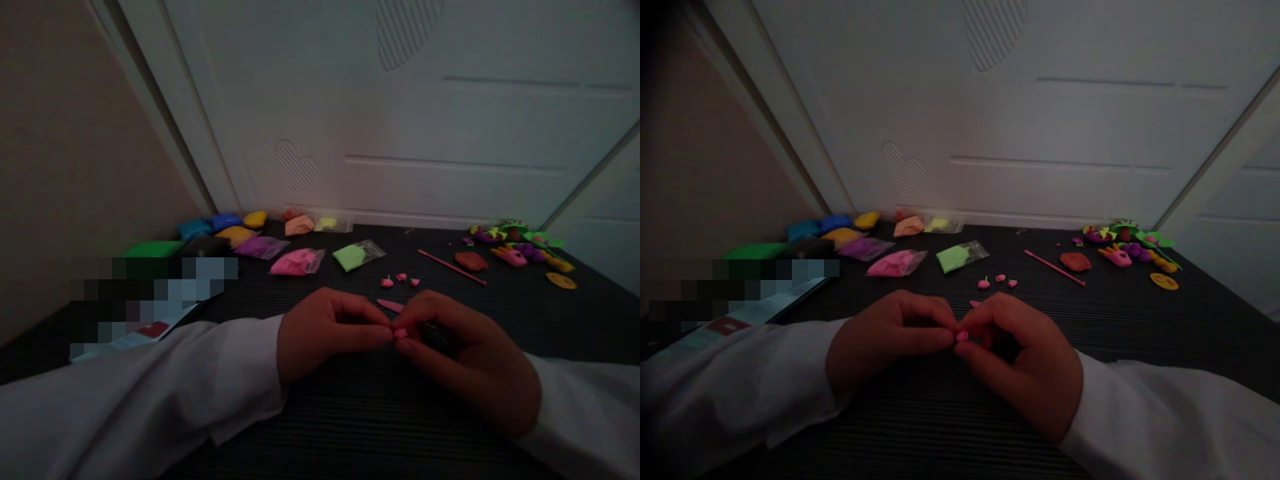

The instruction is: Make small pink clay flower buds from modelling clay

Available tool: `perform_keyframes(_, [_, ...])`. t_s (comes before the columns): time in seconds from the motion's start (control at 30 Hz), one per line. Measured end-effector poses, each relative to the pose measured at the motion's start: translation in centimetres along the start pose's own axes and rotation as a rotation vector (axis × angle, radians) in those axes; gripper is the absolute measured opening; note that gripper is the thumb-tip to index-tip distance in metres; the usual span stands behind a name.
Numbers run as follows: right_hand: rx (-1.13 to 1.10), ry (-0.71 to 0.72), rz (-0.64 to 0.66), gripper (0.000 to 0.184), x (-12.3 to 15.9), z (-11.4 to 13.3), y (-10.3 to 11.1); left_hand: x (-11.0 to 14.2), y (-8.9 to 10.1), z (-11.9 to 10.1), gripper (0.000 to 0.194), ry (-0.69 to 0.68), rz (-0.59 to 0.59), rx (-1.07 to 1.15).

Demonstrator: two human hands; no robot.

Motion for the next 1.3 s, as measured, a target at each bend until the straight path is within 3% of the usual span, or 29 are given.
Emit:
perform_keyframes(0.37, [0.035,0.016,0.001,0.006,-0.19,0.10,-0.01,-0.16,0.01,-0.17,0.007,0.004,-0.002,-0.006])
perform_keyframes(0.6, [0.039,0.023,-0.011,0.014,-0.12,0.16,0.04,-0.17,0.04,-0.06,0.008,0.016,-0.027,-0.002])
perform_keyframes(1.0, [0.066,0.018,-0.023,0.009,-0.06,0.08,0.15,-0.07,-0.13,0.23,0.009,0.000,0.032,0.036])
perform_keyframes(1.3, [0.048,0.015,-0.033,0.016,-0.01,0.03,0.23,0.01,0.01,-0.06,0.010,0.007,-0.012,-0.019])
Point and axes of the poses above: each hand's wrist, its own x-axis away from the middle knuckle, its own y-axis out of the back of the hand, z = x × y, the point moved 7 cm from there along -x, towards the middle knuckle, and after that the axes turned 11 degrees about z, right-handed, at the moved point
